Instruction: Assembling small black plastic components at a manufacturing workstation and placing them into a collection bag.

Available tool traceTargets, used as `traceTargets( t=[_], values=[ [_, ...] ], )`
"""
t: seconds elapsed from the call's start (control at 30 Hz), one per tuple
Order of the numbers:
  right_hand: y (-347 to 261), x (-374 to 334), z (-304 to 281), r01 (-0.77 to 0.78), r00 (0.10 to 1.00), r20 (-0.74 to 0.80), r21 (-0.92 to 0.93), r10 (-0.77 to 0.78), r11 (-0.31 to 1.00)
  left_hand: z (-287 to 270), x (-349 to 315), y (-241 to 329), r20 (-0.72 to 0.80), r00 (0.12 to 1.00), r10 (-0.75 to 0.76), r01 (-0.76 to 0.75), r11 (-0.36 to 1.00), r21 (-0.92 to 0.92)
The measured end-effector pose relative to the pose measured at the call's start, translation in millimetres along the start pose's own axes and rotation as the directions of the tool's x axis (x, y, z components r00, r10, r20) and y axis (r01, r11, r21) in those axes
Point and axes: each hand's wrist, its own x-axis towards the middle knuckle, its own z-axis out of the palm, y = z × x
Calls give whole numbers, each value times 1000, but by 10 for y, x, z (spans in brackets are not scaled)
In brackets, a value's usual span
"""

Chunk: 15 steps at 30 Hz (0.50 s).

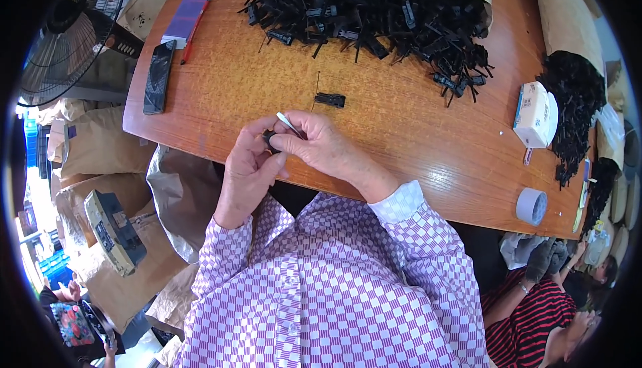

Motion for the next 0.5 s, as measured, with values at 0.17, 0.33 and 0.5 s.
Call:
traceTargets(
  t=[0.17,0.33,0.5],
  values=[
    [-17,-17,149,11,996,-77,-312,-36,950,-77,-4,-138,-89,989,121,-117,992,54],
    [-100,-4,303,-5,1000,-25,-482,-8,876,-266,-41,-141,-53,998,44,-46,998,-43],
    [-23,87,401,37,999,8,-543,-39,839,-357,-86,-155,-80,995,67,-70,997,-37]
  ],
)
